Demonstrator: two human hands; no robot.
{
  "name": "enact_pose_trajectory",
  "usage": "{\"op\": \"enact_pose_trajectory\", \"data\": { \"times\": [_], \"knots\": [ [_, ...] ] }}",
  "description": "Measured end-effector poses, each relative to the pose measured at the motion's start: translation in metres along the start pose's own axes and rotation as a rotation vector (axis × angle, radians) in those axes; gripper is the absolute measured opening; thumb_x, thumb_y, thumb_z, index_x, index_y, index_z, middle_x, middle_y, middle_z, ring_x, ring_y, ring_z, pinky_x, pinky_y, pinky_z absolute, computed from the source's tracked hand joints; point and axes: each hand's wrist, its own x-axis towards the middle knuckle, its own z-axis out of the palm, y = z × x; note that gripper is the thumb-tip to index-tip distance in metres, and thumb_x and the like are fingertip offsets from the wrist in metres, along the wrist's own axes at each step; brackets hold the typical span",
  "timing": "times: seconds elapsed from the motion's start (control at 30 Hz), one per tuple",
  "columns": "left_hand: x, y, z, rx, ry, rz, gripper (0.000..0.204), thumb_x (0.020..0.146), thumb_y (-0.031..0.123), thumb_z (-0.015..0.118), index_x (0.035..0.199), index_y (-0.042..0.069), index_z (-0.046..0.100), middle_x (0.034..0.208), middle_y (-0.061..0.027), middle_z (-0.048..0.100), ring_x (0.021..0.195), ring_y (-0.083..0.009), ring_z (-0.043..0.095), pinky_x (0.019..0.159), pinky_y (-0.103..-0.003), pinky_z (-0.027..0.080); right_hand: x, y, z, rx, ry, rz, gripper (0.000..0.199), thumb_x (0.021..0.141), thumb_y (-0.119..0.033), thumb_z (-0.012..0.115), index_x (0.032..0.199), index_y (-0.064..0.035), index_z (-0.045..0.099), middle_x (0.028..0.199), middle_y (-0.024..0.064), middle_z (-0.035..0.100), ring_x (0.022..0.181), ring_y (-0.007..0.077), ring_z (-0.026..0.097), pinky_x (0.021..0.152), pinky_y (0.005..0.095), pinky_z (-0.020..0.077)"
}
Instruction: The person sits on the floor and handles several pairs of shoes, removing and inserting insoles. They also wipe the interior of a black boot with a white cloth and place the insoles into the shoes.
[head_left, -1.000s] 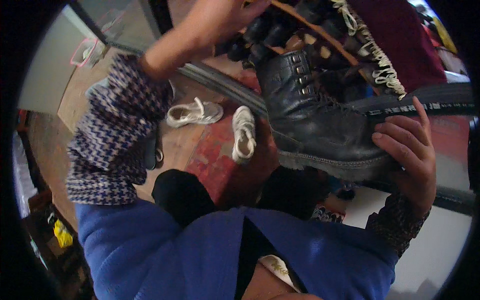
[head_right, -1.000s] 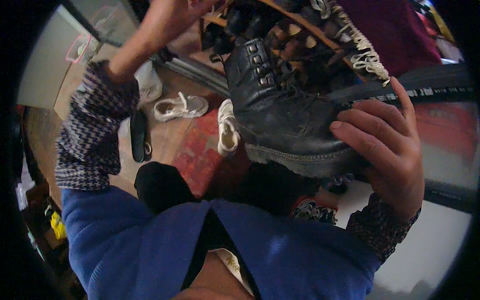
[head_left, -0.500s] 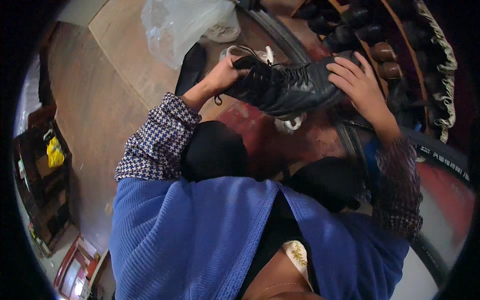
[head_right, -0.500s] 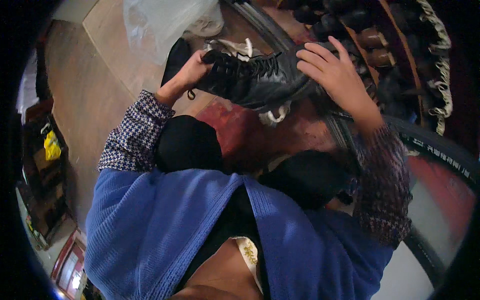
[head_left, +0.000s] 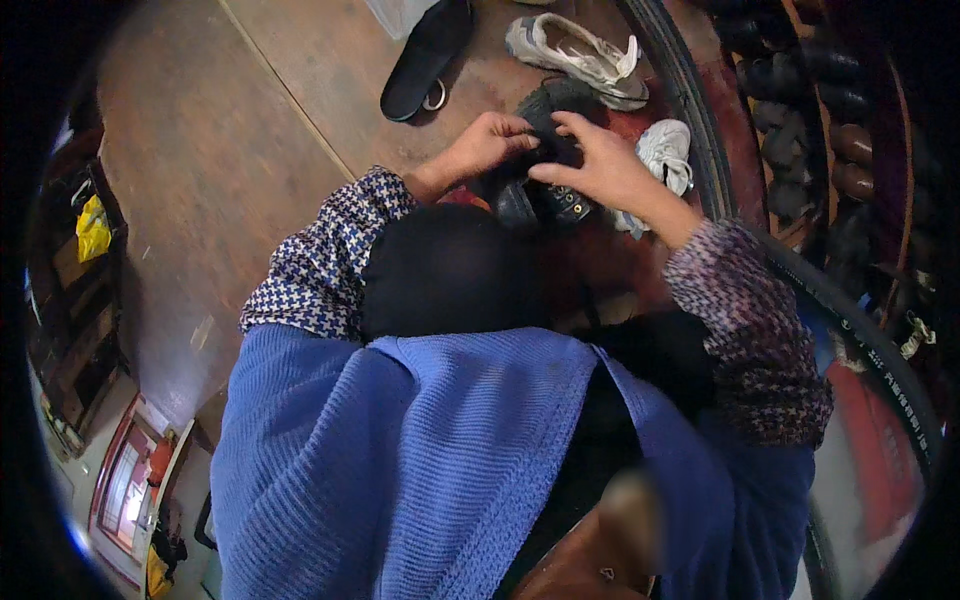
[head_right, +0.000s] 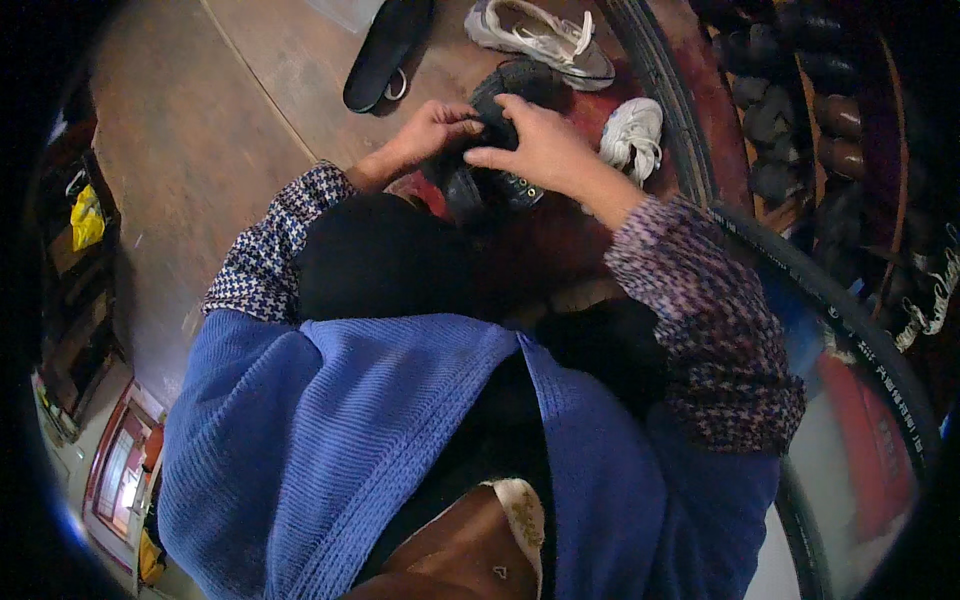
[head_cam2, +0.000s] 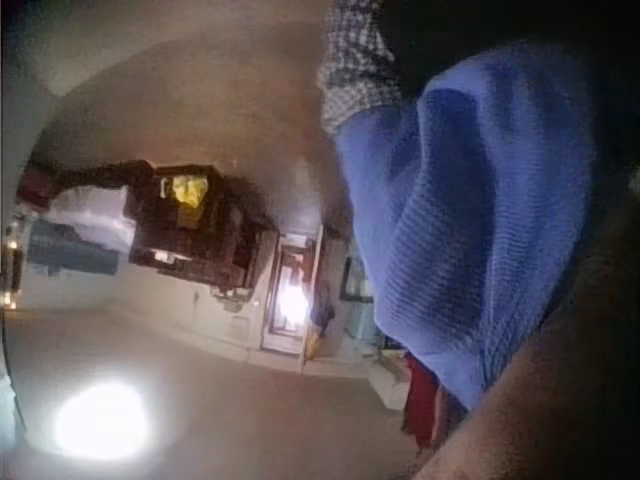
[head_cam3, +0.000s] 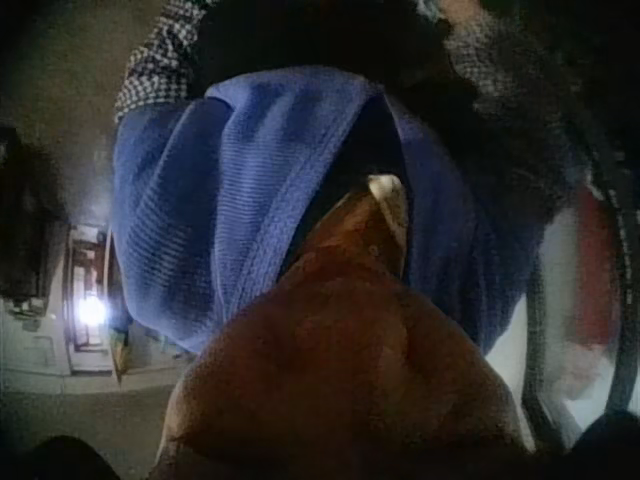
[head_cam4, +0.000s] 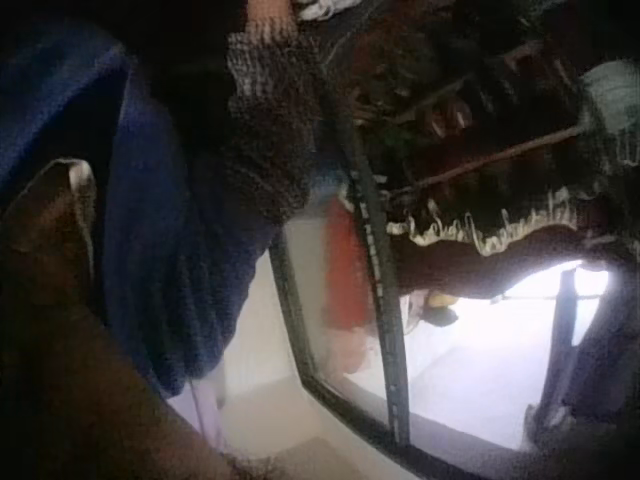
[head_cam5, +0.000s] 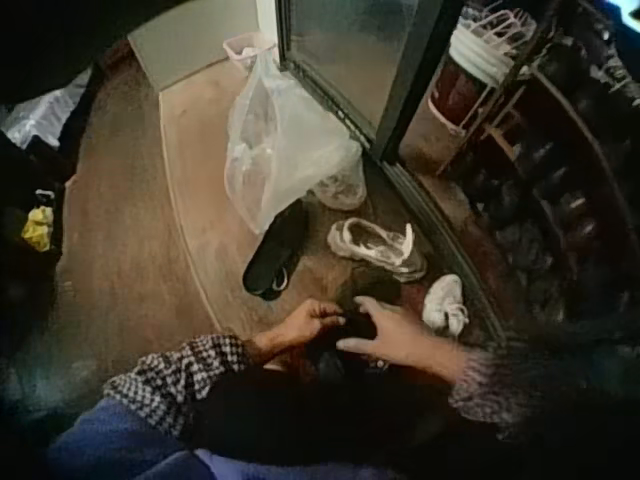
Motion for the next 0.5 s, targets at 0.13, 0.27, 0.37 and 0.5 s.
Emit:
{"op": "enact_pose_trajectory", "data": {
  "times": [0.13, 0.27, 0.37, 0.5],
  "knots": [
    [-0.009, 0.001, -0.015, -0.046, 0.094, 0.007, 0.016, 0.084, 0.016, 0.060, 0.084, 0.001, 0.062, 0.071, 0.0032, 0.059, 0.064, -0.0053, 0.049, 0.058, -0.023, 0.042, 0.025, 0.012, 0.029, -0.102, 0.089, 0.128, 0.041, 0.073, -0.023, 0.067, 0.105, 0.0007, 0.056, 0.088, 0.0227, 0.060, 0.084, 0.0365, 0.059, 0.072, 0.0406, 0.0479],
    [-0.036, 0.012, -0.027, 0.381, 0.304, 0.126, 0.034, 0.075, 0.031, 0.070, 0.077, 0.000, 0.056, 0.066, -0.0032, 0.056, 0.060, -0.0116, 0.050, 0.055, -0.026, 0.042, 0.037, 0.015, 0.054, 0.068, 0.177, 0.136, 0.032, 0.073, -0.022, 0.066, 0.091, 0.0043, 0.061, 0.072, 0.0231, 0.060, 0.074, 0.0380, 0.059, 0.066, 0.0412, 0.0484],
    [-0.061, 0.000, -0.019, 0.776, 0.340, 0.297, 0.057, 0.061, 0.040, 0.078, 0.091, -0.002, 0.052, 0.083, -0.0146, 0.056, 0.074, -0.0267, 0.055, 0.066, -0.034, 0.045, 0.045, 0.013, 0.073, 0.046, 0.146, 0.250, 0.036, 0.072, -0.026, 0.067, 0.086, 0.0060, 0.060, 0.076, 0.0244, 0.060, 0.076, 0.0386, 0.059, 0.068, 0.0417, 0.0481],
    [-0.048, 0.005, -0.046, 0.685, 0.172, -0.063, 0.052, 0.063, 0.019, 0.070, 0.108, 0.000, 0.050, 0.101, -0.0193, 0.058, 0.096, -0.0332, 0.056, 0.081, -0.036, 0.045, 0.104, 0.024, 0.067, 0.089, 0.153, 0.332, 0.039, 0.072, -0.031, 0.067, 0.080, 0.0056, 0.061, 0.082, 0.0252, 0.061, 0.081, 0.0384, 0.060, 0.072, 0.0425, 0.0473]
  ]
}}
